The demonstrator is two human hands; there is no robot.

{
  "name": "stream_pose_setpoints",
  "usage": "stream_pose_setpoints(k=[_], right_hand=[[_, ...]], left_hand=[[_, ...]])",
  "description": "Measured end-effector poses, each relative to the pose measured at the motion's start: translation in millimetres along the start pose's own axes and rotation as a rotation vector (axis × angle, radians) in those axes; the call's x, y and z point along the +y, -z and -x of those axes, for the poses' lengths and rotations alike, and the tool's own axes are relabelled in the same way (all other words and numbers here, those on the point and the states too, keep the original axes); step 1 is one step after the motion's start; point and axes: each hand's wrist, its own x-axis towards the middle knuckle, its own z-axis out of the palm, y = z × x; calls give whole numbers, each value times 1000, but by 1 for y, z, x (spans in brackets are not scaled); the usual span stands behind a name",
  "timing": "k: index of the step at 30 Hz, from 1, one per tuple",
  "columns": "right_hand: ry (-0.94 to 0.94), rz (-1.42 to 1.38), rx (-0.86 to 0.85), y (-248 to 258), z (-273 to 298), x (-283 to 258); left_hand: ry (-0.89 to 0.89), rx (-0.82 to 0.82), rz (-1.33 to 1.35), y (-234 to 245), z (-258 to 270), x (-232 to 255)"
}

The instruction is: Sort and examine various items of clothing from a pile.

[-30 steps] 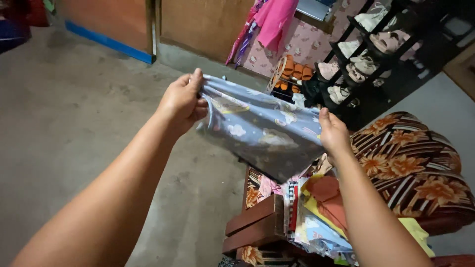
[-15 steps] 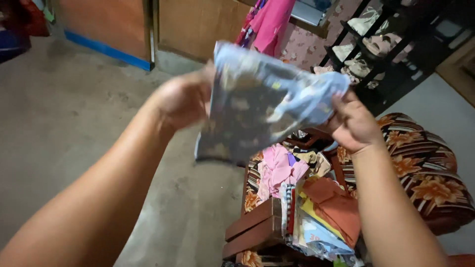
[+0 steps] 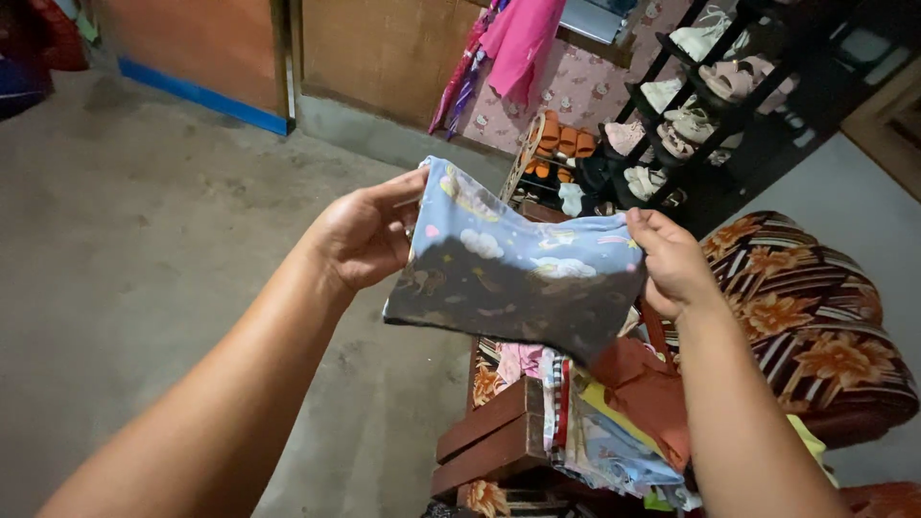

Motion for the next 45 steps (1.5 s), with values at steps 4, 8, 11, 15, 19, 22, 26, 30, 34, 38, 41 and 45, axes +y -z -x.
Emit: stream_pose_setpoints(k=[4, 8, 11, 15, 19, 22, 26, 30, 34, 38, 41, 45], right_hand=[[56, 88, 53, 16, -2, 9], [-16, -86, -28, 13, -1, 3], [-42, -57, 21, 11, 3, -1], [-41, 58, 98, 26, -8, 6], [-33, 201, 251, 40, -15, 7], [44, -110, 244, 50, -24, 7], [-7, 54, 429, 78, -42, 29], [-26, 314, 560, -8, -6, -5], [-8, 131, 284, 2, -28, 3], [-56, -268, -57, 8, -21, -6], [-43, -233, -35, 0, -9, -16], [84, -271, -110, 11, -14, -7]], left_hand=[[15, -19, -62, 1, 4, -4], [28, -66, -98, 17, -6, -7], [86, -108, -55, 48, -23, -12], [131, 223, -95, 15, -6, -4], [161, 290, -179, 40, -16, -6], [-4, 382, -320, 85, -29, 0], [-181, 517, -344, 83, -16, 16], [-118, 476, -487, 29, -14, 11], [-166, 620, -840, 34, -44, 4], [-264, 625, -751, 16, -35, 15], [-368, 541, -767, -5, -15, 24], [-622, 340, -868, 13, -31, 24]])
